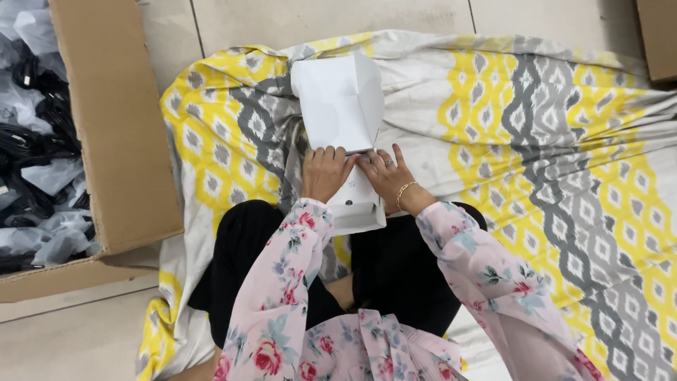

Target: The person packs security cameras and accessories into their retail boxes.

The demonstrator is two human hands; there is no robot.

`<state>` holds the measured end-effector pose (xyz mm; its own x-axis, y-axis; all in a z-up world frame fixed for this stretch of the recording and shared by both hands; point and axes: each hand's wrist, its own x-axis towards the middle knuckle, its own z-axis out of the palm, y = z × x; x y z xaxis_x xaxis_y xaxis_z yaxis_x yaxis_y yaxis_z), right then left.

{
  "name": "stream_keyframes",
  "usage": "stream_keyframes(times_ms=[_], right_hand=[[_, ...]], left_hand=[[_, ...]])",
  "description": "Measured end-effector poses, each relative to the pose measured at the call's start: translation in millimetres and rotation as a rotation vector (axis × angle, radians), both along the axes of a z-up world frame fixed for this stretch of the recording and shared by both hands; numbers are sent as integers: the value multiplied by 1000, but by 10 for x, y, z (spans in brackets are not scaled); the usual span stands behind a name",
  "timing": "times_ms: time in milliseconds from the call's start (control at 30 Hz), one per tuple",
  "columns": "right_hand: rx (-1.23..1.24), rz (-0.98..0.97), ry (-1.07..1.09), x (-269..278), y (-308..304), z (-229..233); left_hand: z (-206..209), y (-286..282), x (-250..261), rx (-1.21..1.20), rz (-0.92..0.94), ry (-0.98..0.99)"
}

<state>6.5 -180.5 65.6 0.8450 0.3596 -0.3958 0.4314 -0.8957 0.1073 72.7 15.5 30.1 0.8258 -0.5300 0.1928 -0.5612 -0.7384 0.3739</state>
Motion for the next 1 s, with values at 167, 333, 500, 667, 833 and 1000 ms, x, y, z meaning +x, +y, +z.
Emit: stream_keyframes(times_ms=[167,333,500,667,833,1000], right_hand=[[112,-107,281,21,49,338],[438,-372,-232,-369,142,-933],[228,-656,-119,-176,588,-14],[70,-680,-315,-159,554,-646],[280,-823,-72,-75,632,-364],[681,-897,-310,-142,624,-549]], left_hand=[[404,240,-145,-99,11,1],[149,343,-422,323,-5,132],[211,20,-491,443,127,216],[152,102,-276,-61,147,309],[-734,163,687,-609,142,440],[-129,179,-49,-478,132,118]])
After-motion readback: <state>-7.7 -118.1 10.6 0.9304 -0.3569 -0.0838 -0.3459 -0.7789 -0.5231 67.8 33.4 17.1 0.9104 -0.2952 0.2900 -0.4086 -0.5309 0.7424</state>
